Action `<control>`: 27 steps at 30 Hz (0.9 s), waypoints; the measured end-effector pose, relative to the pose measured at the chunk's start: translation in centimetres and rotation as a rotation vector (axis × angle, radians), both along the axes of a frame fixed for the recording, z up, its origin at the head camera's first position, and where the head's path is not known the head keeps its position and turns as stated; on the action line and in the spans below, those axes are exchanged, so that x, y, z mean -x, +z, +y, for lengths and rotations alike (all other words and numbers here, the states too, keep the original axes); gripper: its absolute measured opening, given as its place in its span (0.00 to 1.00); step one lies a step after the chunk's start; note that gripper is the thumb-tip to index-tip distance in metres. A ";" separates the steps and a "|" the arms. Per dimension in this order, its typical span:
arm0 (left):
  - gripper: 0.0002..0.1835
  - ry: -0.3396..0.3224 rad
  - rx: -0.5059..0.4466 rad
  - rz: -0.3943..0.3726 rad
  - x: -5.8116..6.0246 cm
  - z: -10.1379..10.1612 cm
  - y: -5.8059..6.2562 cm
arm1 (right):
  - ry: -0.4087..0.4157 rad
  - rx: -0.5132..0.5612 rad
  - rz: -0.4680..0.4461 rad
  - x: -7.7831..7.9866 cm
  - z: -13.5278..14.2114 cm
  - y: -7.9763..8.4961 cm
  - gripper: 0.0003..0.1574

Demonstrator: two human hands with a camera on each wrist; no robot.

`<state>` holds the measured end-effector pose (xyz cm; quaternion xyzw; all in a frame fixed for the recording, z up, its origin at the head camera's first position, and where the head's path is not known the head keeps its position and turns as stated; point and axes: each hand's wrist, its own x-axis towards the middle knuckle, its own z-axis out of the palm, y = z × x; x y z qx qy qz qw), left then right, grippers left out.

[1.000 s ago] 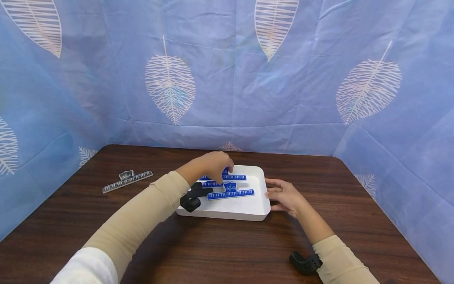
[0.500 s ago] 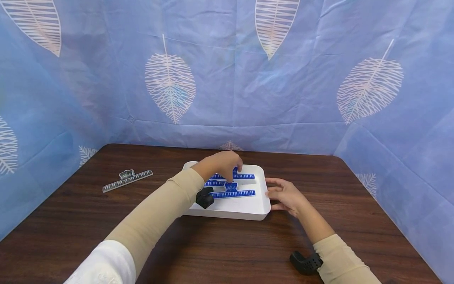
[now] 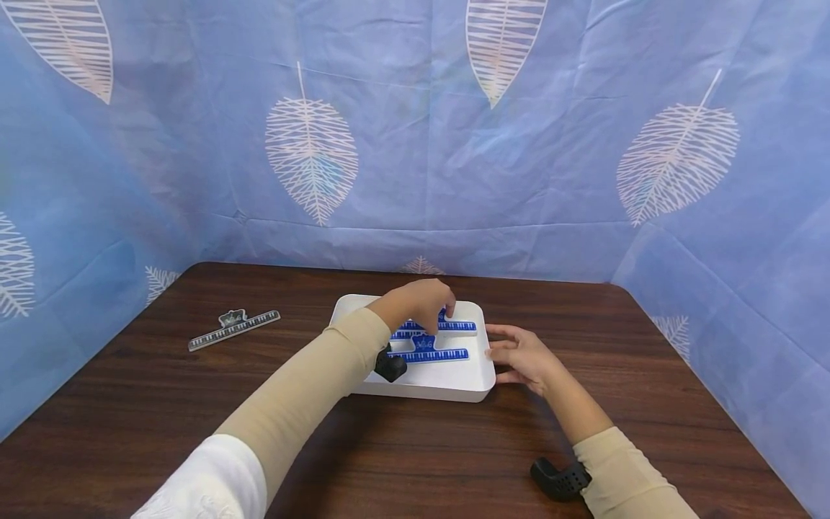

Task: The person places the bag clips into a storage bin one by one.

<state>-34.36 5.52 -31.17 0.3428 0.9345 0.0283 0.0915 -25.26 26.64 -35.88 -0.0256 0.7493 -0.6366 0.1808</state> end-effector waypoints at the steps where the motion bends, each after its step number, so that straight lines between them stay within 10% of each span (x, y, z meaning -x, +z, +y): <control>1: 0.16 0.002 -0.002 -0.003 0.0 0.1 0.0 | -0.001 -0.002 0.000 0.0 0.0 0.0 0.44; 27: 0.17 -0.007 -0.026 0.004 0.0 -1.0 0.2 | -0.001 -0.016 0.007 -0.1 -0.1 -0.1 0.44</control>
